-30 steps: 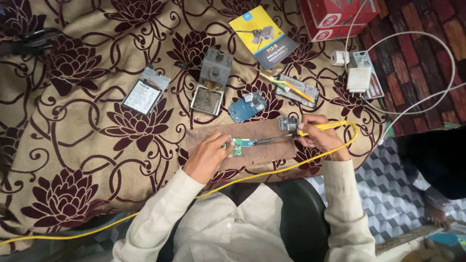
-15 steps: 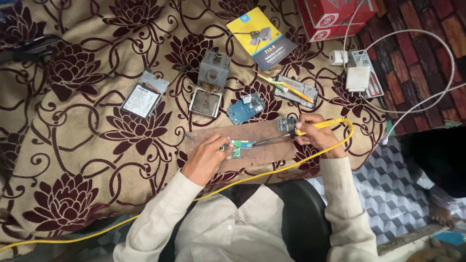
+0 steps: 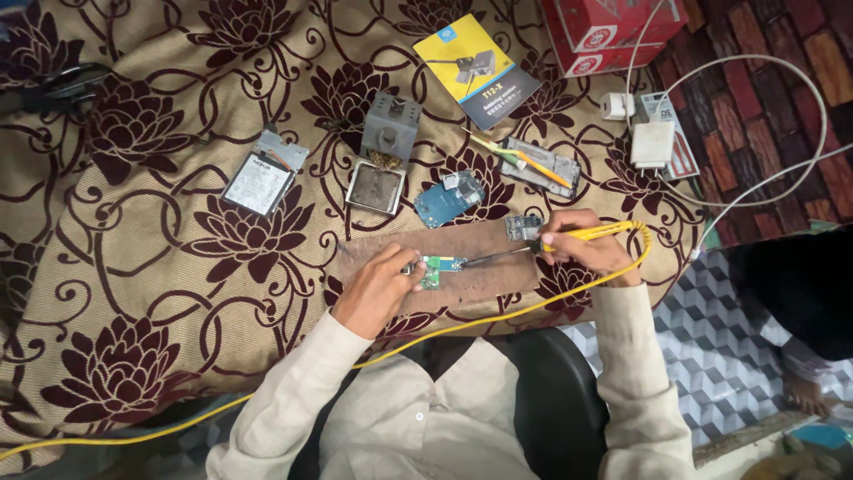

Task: The person uses a soldering iron to work on a small green circuit board placed on a wooden board. They hold the board with one hand and apply the soldering iron with the other, focusing on specific points on the board.

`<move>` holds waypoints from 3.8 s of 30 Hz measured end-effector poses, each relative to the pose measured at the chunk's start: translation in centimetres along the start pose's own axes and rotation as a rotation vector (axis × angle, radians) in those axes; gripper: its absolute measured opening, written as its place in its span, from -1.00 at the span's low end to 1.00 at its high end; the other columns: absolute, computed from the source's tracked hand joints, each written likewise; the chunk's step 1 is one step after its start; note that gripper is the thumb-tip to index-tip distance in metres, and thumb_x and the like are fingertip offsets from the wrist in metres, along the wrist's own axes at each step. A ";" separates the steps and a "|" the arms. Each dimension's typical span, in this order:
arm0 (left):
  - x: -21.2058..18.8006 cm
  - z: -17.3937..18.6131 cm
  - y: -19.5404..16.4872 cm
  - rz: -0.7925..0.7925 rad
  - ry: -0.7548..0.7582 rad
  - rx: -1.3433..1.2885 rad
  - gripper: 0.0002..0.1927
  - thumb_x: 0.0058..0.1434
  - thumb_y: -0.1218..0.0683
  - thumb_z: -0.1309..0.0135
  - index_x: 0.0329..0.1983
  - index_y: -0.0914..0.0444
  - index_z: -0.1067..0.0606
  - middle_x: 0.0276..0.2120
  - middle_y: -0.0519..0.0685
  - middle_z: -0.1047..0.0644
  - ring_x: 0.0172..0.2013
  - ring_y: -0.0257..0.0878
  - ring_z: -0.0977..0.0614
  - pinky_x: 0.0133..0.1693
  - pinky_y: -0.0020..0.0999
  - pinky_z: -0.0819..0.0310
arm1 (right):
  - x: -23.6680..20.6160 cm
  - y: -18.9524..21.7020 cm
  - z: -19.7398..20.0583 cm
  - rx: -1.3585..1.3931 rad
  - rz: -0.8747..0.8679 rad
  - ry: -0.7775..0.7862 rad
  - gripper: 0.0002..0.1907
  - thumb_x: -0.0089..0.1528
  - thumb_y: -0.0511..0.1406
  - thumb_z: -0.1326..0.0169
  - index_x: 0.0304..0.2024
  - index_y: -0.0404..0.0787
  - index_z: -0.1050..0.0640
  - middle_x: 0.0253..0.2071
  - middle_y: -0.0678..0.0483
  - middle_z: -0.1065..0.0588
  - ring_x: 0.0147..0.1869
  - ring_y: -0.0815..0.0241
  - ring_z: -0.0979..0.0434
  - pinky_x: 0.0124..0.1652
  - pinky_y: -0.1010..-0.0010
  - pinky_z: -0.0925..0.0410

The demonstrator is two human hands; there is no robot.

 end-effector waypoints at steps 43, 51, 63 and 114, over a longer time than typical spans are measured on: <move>0.2 -0.4 0.4 0.028 0.023 0.084 -0.69 0.11 0.19 -0.14 -0.10 0.43 -0.56 -0.14 0.13 -0.50 -0.07 0.05 -0.52 -0.07 -0.09 -0.45 | -7.8 3.4 -10.2 -0.730 0.314 -0.420 -0.89 0.13 -0.40 -0.23 -0.34 -0.27 -0.54 -0.51 -0.01 -0.49 -0.52 0.06 -0.51 -0.47 0.33 -0.32; 0.1 -0.8 -0.1 0.042 0.055 0.160 -0.64 0.14 0.16 -0.14 -0.05 0.49 -0.54 -0.03 0.18 -0.50 0.01 0.06 -0.51 0.06 -0.10 -0.42 | -8.3 2.1 -13.5 -0.780 0.365 -0.490 -0.84 0.13 -0.47 -0.22 -0.26 -0.35 -0.52 -0.42 -0.03 -0.52 -0.37 0.00 -0.60 -0.35 0.31 -0.42; -0.3 -1.2 0.1 0.074 0.123 0.194 -0.63 0.13 0.20 -0.10 -0.02 0.49 -0.54 0.00 0.19 -0.51 0.04 0.07 -0.52 0.10 -0.09 -0.41 | -7.8 2.0 -14.7 -0.810 0.400 -0.487 -0.83 0.13 -0.48 -0.21 -0.24 -0.36 -0.52 -0.40 -0.06 -0.50 -0.37 -0.01 -0.57 -0.37 0.30 -0.42; -0.4 -1.2 -0.3 0.066 0.193 0.323 -0.52 0.01 0.23 -0.02 0.03 0.49 -0.54 0.01 0.14 -0.51 0.08 0.00 -0.50 0.14 -0.19 -0.42 | -7.1 0.5 -14.4 -0.788 0.361 -0.451 -0.86 0.17 -0.47 -0.20 -0.24 -0.36 -0.51 -0.44 -0.06 -0.48 -0.42 -0.01 -0.54 -0.40 0.28 -0.39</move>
Point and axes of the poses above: each hand's wrist, its own x-axis towards the middle knuckle, its own z-axis out of the back of the hand, y = z × x, the point moved 1 cm from there along x, towards the middle knuckle
